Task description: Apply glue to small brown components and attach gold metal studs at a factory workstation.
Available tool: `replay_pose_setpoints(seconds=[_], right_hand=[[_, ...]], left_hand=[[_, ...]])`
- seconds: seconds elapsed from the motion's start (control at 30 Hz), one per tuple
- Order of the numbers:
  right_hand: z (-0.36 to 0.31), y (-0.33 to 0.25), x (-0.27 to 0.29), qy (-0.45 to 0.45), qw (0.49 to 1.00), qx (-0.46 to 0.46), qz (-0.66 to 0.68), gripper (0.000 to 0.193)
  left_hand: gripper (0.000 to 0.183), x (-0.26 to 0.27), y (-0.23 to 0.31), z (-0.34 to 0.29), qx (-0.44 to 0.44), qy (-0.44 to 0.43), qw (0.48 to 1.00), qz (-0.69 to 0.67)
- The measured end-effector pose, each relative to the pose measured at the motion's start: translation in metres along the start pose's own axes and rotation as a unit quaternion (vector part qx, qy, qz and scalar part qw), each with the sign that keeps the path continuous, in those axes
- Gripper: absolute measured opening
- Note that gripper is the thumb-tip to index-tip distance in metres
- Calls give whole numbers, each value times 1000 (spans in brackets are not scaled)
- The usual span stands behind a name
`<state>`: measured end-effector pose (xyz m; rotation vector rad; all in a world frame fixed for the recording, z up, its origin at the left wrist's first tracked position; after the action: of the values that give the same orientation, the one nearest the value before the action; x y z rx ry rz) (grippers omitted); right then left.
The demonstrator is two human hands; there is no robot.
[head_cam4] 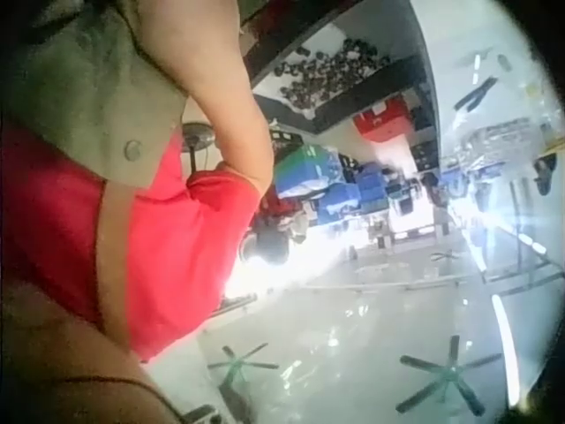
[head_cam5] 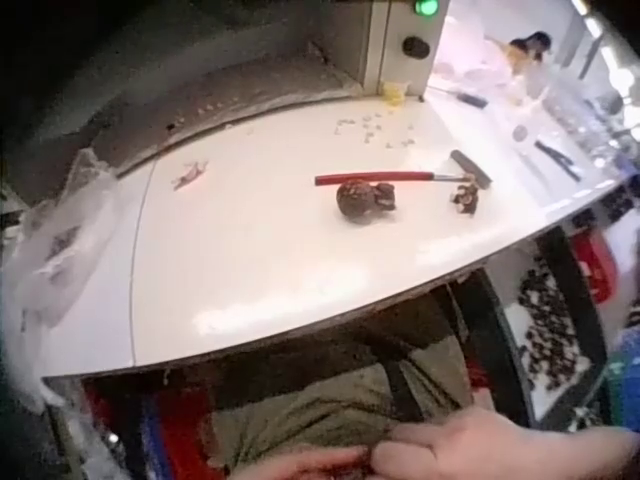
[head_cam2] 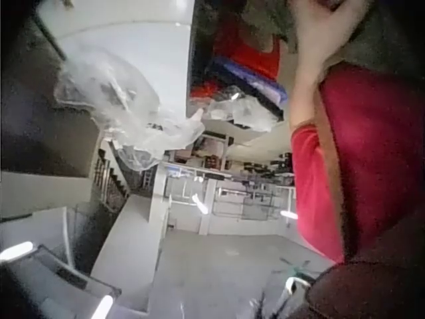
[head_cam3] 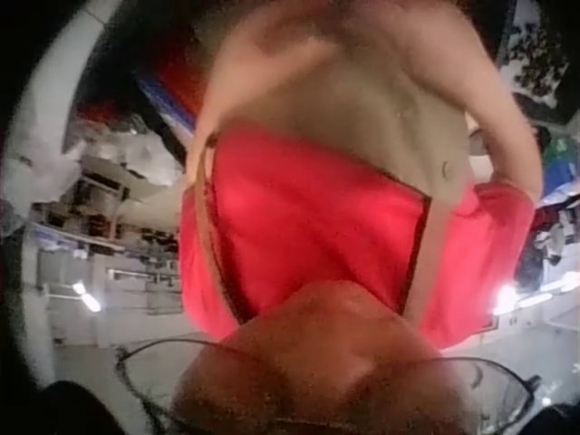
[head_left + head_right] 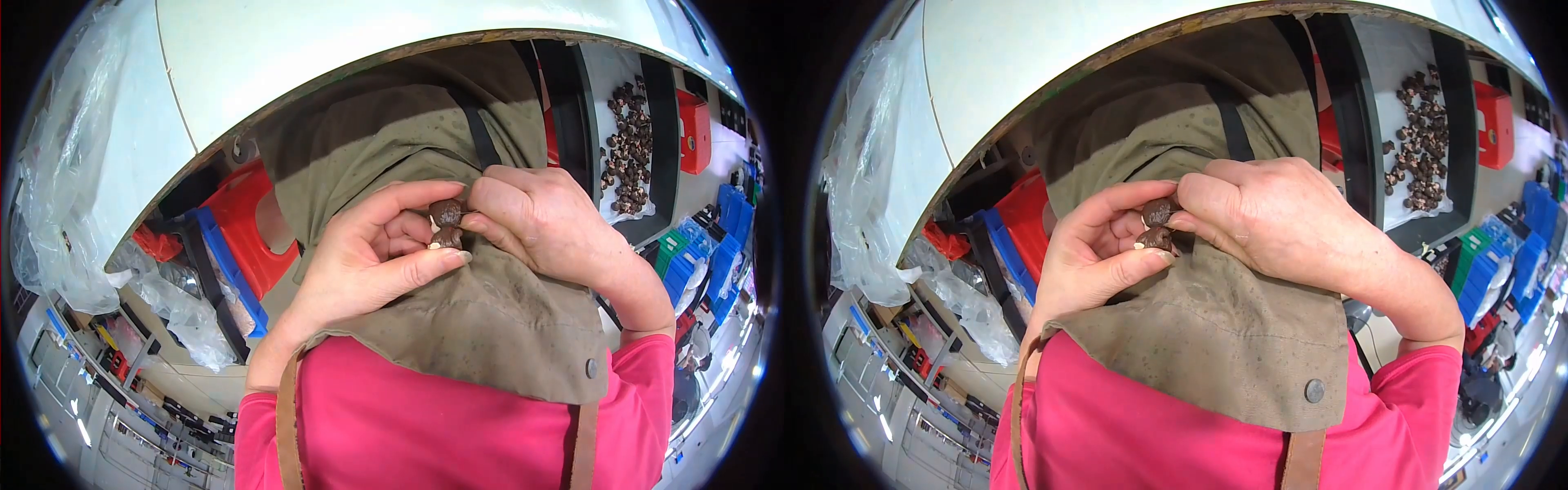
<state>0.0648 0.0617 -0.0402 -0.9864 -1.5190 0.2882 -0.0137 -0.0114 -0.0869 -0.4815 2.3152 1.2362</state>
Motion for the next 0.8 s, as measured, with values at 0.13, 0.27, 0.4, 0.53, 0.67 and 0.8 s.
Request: replay_pose_setpoints(seconds=[0.13,0.27,0.4,0.53,0.67,0.8], right_hand=[[-1,-1,0,11,1000,6,6,18],[-3,3,0,20,999,-17,18,18],[-3,1,1,19,1000,-18,16,18],[-3,2,-1,17,999,-28,27,17],[1,-2,-3,15,999,6,30,17],[1,-3,0,34,999,-3,34,17]], left_hand=[[49,-1,0,-1,-9,4,1000,-7],[50,-1,1,-1,-17,0,1000,4],[49,-2,2,-2,-16,5,1000,18],[48,-2,6,-1,-43,15,998,48],[47,1,8,-2,-46,9,997,55],[47,1,10,-2,-60,18,997,36]])
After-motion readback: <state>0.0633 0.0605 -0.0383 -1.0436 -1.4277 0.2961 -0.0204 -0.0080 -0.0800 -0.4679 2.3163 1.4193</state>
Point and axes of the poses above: each hand's wrist, its own z-axis towards the middle knuckle, its own x-axis out of the back of the hand, y = z × x, the point moved 9 cm from there along z, towards the middle knuckle, and after that the axes turned 1 degree about -y, right-handed, at the moved point
